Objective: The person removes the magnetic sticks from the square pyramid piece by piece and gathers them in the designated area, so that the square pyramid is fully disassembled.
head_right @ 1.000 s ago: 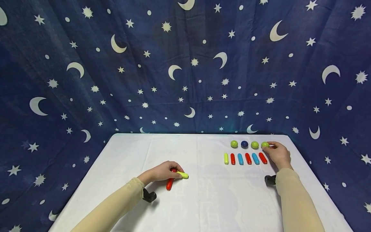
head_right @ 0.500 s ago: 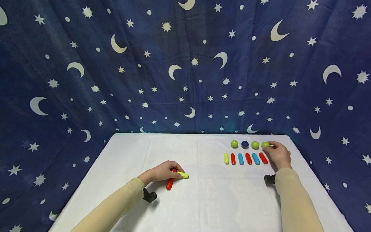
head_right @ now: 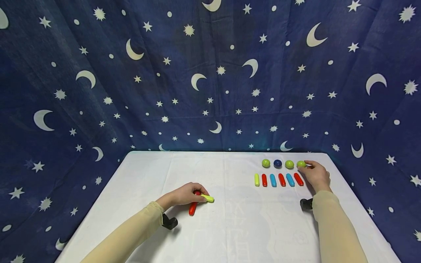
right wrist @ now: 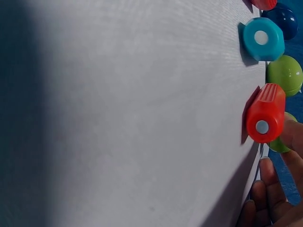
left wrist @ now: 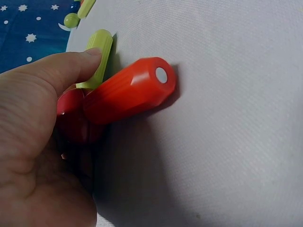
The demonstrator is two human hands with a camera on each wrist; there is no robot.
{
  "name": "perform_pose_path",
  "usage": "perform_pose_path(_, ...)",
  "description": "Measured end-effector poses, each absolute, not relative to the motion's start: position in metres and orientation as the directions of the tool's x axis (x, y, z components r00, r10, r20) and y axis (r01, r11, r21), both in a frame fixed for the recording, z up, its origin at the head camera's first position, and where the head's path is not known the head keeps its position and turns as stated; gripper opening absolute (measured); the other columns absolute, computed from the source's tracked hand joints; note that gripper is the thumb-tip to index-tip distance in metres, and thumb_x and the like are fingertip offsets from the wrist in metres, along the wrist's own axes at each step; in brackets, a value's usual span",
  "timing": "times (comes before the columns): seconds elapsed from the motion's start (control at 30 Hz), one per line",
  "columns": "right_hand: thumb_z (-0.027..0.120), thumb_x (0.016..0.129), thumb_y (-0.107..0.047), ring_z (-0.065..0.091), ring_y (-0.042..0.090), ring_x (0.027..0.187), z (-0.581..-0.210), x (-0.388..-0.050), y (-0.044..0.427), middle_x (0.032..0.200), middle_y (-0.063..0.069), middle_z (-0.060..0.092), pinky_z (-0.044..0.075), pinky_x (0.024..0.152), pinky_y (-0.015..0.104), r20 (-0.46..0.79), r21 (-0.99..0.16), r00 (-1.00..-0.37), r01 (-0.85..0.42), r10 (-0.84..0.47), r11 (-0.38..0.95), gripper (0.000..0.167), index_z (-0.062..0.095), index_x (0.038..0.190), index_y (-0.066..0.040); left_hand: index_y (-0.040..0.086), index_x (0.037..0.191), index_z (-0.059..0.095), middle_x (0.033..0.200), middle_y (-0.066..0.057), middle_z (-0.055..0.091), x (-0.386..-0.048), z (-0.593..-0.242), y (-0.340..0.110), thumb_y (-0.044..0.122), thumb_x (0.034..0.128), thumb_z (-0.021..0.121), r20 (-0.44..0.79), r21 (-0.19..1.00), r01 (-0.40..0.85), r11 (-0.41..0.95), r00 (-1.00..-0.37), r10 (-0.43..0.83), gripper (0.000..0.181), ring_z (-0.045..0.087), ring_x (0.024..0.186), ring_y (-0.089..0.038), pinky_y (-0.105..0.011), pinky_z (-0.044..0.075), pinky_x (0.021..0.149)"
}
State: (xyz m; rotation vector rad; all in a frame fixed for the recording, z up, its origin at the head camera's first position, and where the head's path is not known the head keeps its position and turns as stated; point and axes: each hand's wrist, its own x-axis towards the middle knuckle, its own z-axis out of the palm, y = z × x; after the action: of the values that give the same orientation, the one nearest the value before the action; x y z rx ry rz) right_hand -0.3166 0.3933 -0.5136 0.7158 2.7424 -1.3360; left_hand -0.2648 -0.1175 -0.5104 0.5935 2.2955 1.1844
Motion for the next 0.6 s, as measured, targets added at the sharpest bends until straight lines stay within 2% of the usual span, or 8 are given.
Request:
perform_pose_path(0.27,0.061,0.103,-0.03,0.035,0.053,0.135,-0.512,-0.314,0.394,0.152,0.036,0.034,0.031,0.109,0.067,-0.201,-0.761,-0.9,0.392,0.386,0.516,0.07,0.031,0.157,0.002,0.018,0.106,0.076,0.079,-0.008,0.068,-0.265,-0.512,-0.118,0.018,0.0934,0.077,-0.208,0.837,0.166,0.521,-0.784,0.584,0.012,0.061,0.049,-0.015,-0.028,0.047,0.081)
perform_pose_path(0.4,0.059,0.103,-0.032,0.041,0.051,0.13,-0.511,-0.313,0.395,0.148,0.036,0.038,0.037,0.108,0.062,-0.162,-0.779,-0.904,0.363,0.395,0.512,0.07,0.031,0.156,0.004,0.019,0.107,0.076,0.073,-0.01,0.068,-0.265,-0.512,-0.118,0.019,0.0938,0.077,-0.199,0.839,0.182,0.513,-0.775,0.6,0.013,0.061,0.049,-0.016,-0.029,0.047,0.082)
perform_pose_path(0.5,0.055,0.104,-0.033,0.048,0.044,0.119,-0.507,-0.312,0.395,0.14,0.032,0.045,0.049,0.094,0.049,-0.105,-0.786,-0.895,0.342,0.433,0.516,0.066,0.035,0.155,0.004,0.021,0.108,0.077,0.071,-0.008,0.069,-0.266,-0.512,-0.118,0.02,0.094,0.077,-0.177,0.826,0.221,0.519,-0.772,0.61,0.014,0.061,0.052,-0.016,-0.031,0.047,0.083)
perform_pose_path(0.57,0.052,0.105,-0.032,0.049,0.038,0.11,-0.503,-0.31,0.394,0.134,0.028,0.049,0.048,0.08,0.037,-0.06,-0.788,-0.88,0.331,0.471,0.518,0.061,0.039,0.153,0.004,0.023,0.109,0.078,0.072,-0.007,0.069,-0.266,-0.512,-0.117,0.021,0.094,0.077,-0.165,0.811,0.245,0.532,-0.775,0.609,0.015,0.061,0.054,-0.016,-0.032,0.046,0.086)
perform_pose_path(0.6,0.051,0.105,-0.032,0.05,0.035,0.107,-0.5,-0.309,0.393,0.132,0.026,0.05,0.045,0.074,0.032,-0.042,-0.791,-0.872,0.327,0.488,0.517,0.06,0.04,0.153,0.003,0.024,0.109,0.079,0.077,-0.003,0.069,-0.265,-0.513,-0.117,0.023,0.0938,0.077,-0.162,0.801,0.252,0.543,-0.782,0.602,0.016,0.061,0.061,-0.014,-0.032,0.045,0.088)
